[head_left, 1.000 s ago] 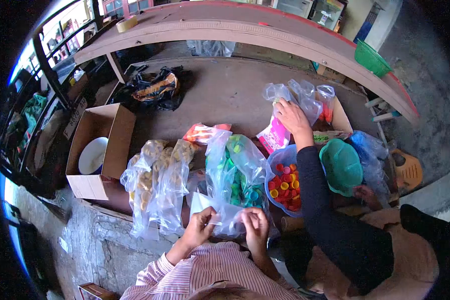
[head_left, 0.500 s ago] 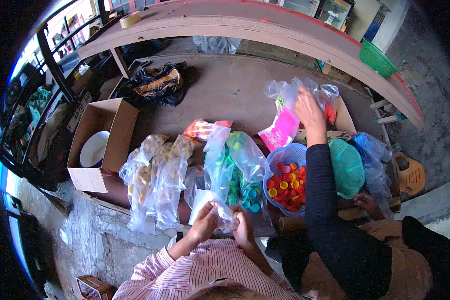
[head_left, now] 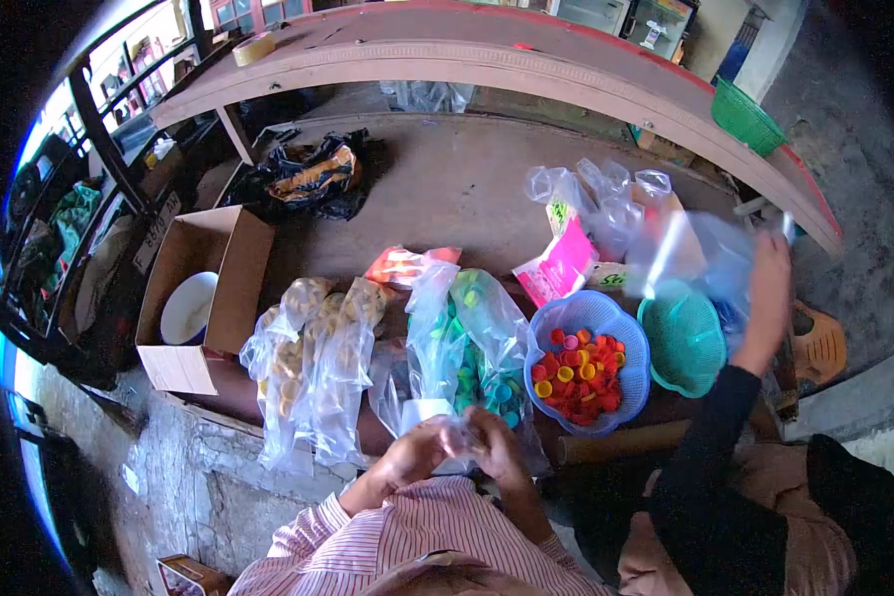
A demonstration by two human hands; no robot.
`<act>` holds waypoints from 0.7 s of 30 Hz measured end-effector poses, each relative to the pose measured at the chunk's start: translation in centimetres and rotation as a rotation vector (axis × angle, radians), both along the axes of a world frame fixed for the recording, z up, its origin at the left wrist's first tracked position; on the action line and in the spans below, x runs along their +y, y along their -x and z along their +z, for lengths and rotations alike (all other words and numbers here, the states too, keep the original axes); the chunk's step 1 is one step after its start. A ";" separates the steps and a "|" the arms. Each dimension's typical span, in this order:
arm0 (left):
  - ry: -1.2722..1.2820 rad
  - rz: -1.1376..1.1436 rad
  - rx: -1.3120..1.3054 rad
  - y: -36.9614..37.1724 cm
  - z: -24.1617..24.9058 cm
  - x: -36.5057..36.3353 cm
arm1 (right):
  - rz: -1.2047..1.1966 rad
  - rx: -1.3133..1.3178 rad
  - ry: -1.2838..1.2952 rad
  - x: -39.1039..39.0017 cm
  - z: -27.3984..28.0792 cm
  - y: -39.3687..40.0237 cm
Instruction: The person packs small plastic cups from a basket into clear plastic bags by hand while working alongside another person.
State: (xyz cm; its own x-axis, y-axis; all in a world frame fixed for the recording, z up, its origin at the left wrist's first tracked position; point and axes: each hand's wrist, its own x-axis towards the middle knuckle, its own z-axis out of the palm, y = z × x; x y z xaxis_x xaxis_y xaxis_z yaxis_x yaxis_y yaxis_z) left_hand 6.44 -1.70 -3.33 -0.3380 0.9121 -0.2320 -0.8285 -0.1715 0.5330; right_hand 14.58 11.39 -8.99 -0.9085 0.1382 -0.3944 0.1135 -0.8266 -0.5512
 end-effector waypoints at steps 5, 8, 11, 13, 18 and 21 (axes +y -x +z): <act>-0.494 -0.149 -0.477 1.1 -2.6 -0.2 | -0.026 0.114 0.218 -0.9 1.2 0.5; -0.055 -0.252 -0.401 1.0 0.2 -0.8 | -0.024 0.236 0.374 -0.7 0.1 0.1; -0.046 -0.261 -0.333 1.0 -4.0 -1.1 | -0.200 0.198 0.482 -1.3 2.8 0.4; -0.458 -0.298 -0.581 2.1 -4.6 -1.4 | -0.066 0.342 0.694 -0.9 1.1 0.5; -0.158 0.052 -0.560 3.2 -0.8 -2.7 | 0.089 0.127 0.698 -1.9 -7.4 1.3; -0.166 -0.095 -0.593 3.8 -2.0 -3.8 | 0.012 0.163 0.589 -2.0 -0.6 0.8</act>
